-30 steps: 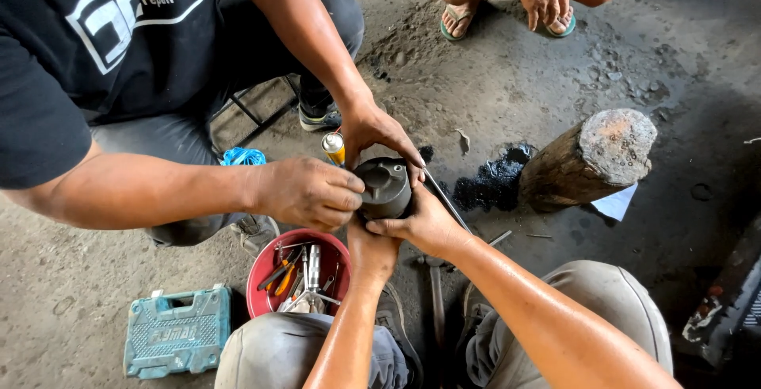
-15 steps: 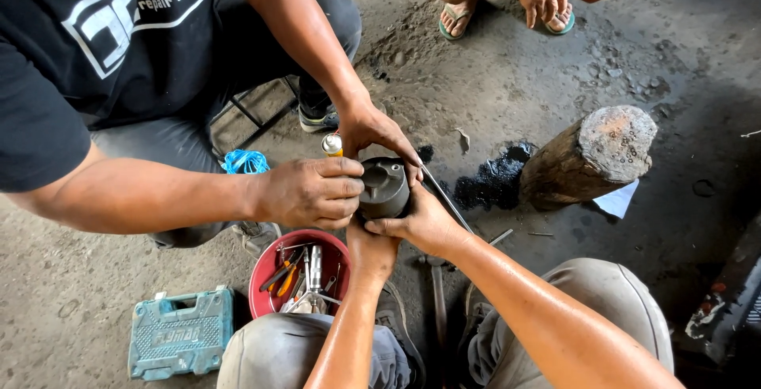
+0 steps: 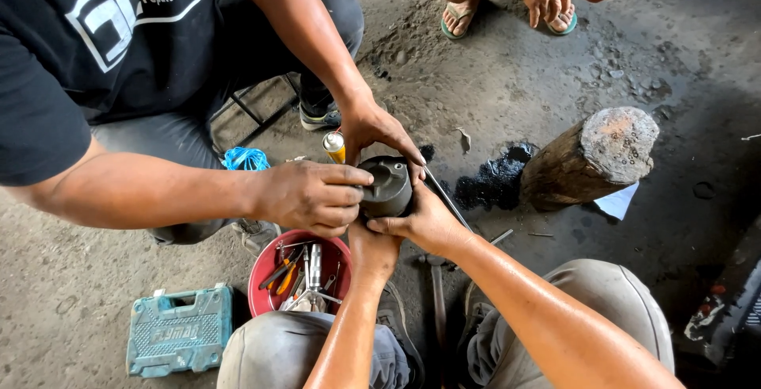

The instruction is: Disassembling a mechanical starter motor using a hammer and manual force

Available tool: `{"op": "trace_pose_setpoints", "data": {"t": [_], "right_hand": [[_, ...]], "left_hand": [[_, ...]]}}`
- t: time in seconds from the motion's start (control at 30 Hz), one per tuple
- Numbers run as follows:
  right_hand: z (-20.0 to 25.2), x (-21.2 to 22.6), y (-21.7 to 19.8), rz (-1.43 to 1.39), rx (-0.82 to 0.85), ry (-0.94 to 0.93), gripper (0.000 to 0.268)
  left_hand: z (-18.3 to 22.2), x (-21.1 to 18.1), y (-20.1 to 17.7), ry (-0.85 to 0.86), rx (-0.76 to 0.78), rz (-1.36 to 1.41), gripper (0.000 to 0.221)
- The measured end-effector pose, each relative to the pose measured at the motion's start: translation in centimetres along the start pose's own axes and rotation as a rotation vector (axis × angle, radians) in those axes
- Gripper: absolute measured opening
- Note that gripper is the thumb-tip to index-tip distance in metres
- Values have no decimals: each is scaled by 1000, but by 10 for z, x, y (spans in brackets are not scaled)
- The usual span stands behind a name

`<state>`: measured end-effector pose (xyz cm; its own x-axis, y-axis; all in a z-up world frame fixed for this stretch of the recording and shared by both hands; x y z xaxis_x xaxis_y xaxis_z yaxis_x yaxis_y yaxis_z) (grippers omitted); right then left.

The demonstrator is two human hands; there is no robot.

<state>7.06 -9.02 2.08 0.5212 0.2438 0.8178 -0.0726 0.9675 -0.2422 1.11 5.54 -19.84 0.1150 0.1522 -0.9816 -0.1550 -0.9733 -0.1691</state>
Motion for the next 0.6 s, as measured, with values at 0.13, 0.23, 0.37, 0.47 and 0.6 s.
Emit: {"op": "trace_pose_setpoints", "data": {"t": [0.13, 0.23, 0.37, 0.47, 0.6], "right_hand": [[-4, -7, 2, -34, 3, -7, 88], [-5, -9, 1, -24, 0, -19, 88], [-6, -10, 1, -23, -8, -28, 87], [-7, -11, 2, -33, -9, -24, 86], [-5, -10, 2, -40, -11, -9, 86]], "left_hand": [[0, 1, -1, 5, -2, 1, 79], [-1, 2, 0, 9, -2, 1, 79], [0, 3, -1, 10, -4, 1, 80], [-1, 5, 0, 14, -4, 2, 80], [1, 6, 0, 15, -5, 2, 80]]}}
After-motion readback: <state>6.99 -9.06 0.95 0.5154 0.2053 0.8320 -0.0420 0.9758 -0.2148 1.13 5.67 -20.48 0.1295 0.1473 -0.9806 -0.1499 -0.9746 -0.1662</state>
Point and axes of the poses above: each hand's wrist, its own z-axis away from the middle knuckle, its own y-axis out of the palm, x = y × z, the point moved 5 cm from there along -z, towards the middle knuckle, and after that the axes turned 14 degrees about y, right-handed, at the moved point
